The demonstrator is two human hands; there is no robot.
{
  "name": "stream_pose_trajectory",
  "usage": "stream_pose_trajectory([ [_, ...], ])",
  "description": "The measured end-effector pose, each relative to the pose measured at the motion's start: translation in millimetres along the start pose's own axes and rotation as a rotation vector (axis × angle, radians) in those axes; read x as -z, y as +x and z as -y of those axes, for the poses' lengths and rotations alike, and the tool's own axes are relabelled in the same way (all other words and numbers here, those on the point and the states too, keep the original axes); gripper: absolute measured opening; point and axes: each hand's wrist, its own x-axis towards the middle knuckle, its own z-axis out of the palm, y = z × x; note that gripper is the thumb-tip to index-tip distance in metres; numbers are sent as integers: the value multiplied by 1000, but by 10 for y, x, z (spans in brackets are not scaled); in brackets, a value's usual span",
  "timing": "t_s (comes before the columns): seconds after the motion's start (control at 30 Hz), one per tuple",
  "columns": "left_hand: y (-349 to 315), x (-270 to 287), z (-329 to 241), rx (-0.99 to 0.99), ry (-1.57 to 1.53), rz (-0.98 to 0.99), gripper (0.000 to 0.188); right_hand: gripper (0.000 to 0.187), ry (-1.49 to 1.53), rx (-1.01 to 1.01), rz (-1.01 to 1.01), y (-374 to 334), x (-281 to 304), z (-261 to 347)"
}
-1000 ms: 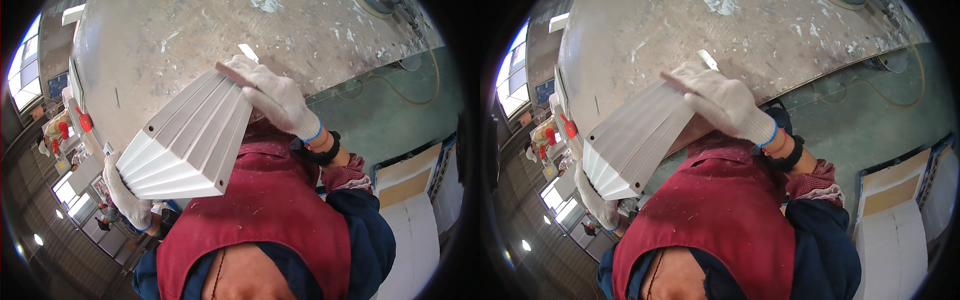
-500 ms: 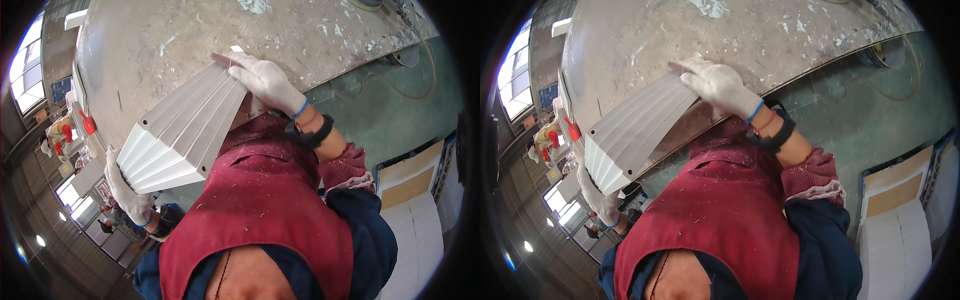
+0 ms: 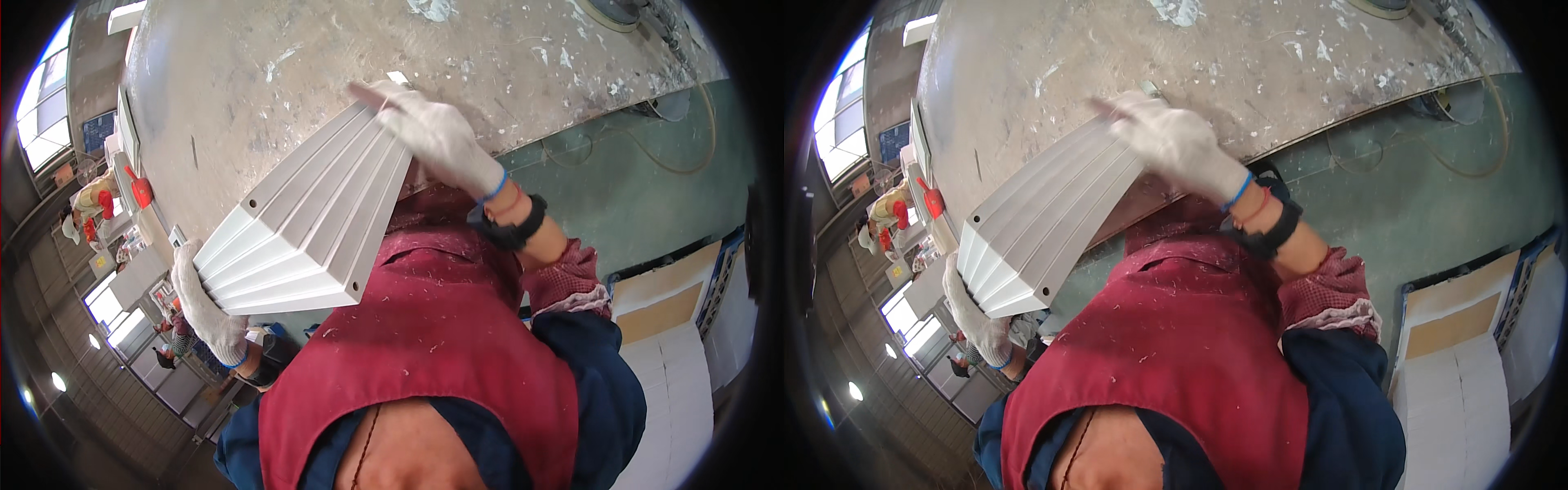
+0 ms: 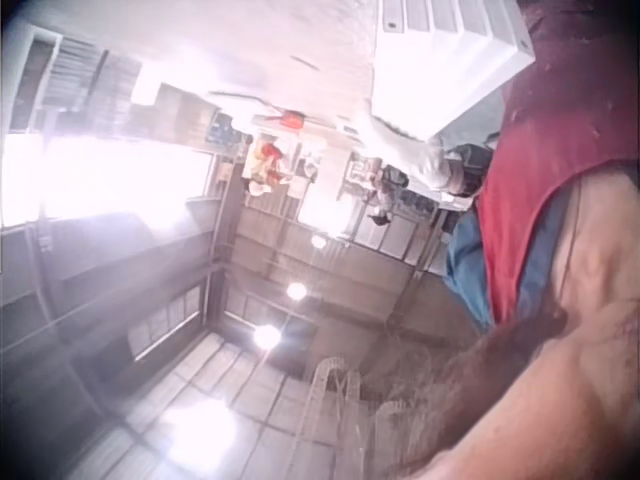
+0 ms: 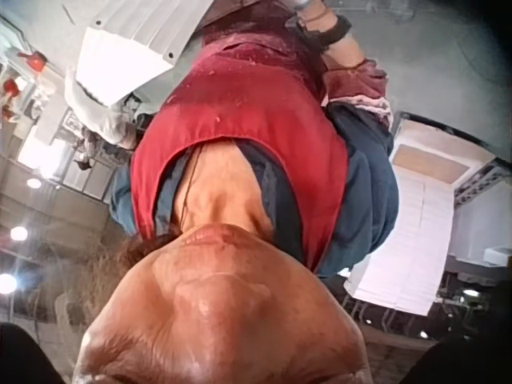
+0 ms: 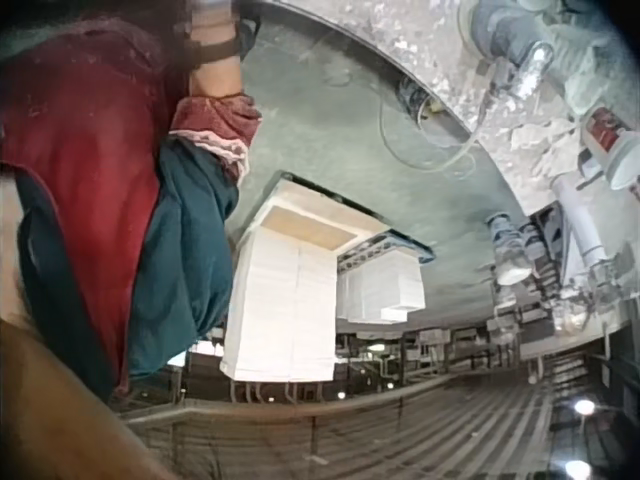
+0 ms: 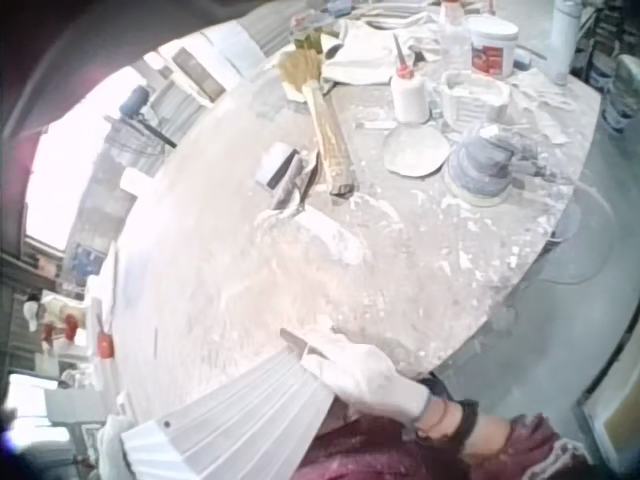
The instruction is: The person picks up a stack of frames, places them on a workbench, and sands the edges and corners of the frames using sandpaper. They handle the frames individually and as a stack to reach different sides before setting them back down.
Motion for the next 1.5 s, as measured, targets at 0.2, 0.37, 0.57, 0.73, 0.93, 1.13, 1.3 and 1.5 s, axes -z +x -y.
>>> stream_pose_trajectory([
  [0.2, 5, -40, -11, 47, 8, -29, 78, 40, 368, 91, -84, 66, 114, 546],
  [0.37, -58, -40, -9, 11, -31, -31, 75, 38, 515, 159, -163, -42, 80, 474],
  [0.57, -67, -65, -46, 10, 15, -67, 72, 42, 295, -89, -60, -64, 116, 163],
  [0.73, -98, -55, -88, 31, -37, -30, 68, 41, 729, 50, -35, 70, 319, 702],
  [0.93, -143, -62, -87, -19, -11, -56, 72, 42, 409, -375, 83, -110, 53, -22],
  [1.13, -158, -133, -96, 22, -23, -110, 72, 44, 552, -620, 136, -361, 7, -114],
  [1.3, -176, -150, -119, 24, -33, -120, 69, 43, 632, -715, 149, -301, 17, -152],
  [1.5, -217, -193, -203, 86, -39, -163, 58, 44, 371, -583, 239, -197, -44, -205],
])
